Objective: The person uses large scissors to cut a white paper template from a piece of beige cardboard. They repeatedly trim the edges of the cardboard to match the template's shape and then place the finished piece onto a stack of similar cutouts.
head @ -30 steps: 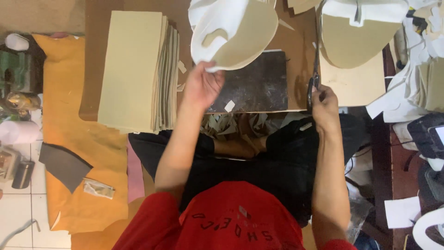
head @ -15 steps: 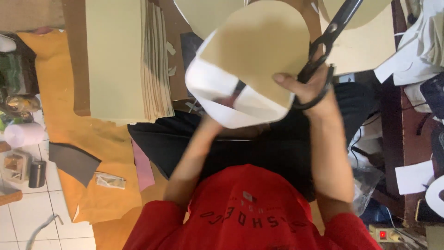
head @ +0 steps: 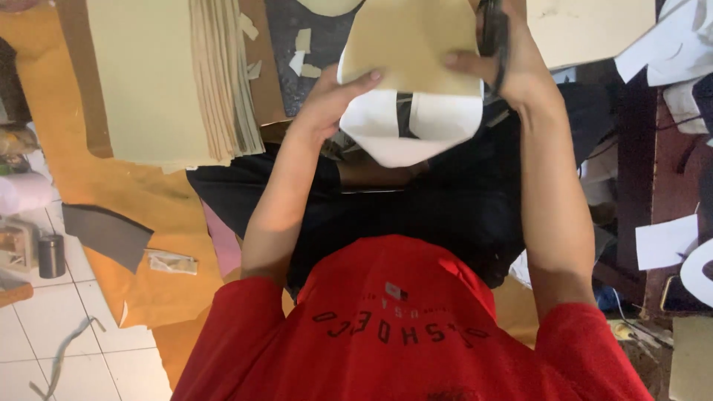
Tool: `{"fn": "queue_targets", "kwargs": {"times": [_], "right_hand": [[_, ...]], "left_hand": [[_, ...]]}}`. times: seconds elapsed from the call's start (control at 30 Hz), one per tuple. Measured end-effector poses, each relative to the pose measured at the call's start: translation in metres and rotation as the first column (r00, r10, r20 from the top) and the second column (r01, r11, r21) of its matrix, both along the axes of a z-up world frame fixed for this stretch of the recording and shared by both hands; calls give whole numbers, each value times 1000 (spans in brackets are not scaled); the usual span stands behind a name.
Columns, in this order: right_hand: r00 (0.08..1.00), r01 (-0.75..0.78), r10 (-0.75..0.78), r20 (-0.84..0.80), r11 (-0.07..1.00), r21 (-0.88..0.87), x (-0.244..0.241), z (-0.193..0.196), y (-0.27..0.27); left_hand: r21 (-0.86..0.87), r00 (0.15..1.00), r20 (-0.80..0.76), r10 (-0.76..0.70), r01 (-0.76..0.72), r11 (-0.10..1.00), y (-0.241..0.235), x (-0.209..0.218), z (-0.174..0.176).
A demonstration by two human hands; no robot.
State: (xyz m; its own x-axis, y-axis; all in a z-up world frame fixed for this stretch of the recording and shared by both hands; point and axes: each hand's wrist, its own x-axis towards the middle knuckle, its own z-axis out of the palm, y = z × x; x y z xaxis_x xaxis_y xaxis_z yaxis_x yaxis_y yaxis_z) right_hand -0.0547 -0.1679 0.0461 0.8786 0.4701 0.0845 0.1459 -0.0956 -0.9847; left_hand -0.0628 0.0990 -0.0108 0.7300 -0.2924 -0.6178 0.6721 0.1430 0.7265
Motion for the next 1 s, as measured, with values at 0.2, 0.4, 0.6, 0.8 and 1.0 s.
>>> {"fn": "queue_targets", "kwargs": {"times": [0.2, 0.4, 0.6, 0.8, 1.0], "right_hand": [[866, 475, -353, 354, 804, -358, 14, -90, -32], [866, 461, -498, 48, 758, -461, -81, -57, -19], [715, 256, -220, -664, 966, -43, -144, -50, 4], [631, 146, -208, -748, 978, -149, -137, -42, 8], [609, 104, -194, -769, 981, -164, -136, -40, 13]], "left_hand": [[676, 675, 671, -305, -388, 627, -28, 13, -61], [676, 56, 721, -691, -277, 683, -39, 23, -43], [746, 109, 665, -739, -60, 663, -45, 46, -63], [782, -15, 619, -785, -82, 618, -34, 47, -59], [728, -18, 671, -741, -169, 664, -34, 39, -58]]}}
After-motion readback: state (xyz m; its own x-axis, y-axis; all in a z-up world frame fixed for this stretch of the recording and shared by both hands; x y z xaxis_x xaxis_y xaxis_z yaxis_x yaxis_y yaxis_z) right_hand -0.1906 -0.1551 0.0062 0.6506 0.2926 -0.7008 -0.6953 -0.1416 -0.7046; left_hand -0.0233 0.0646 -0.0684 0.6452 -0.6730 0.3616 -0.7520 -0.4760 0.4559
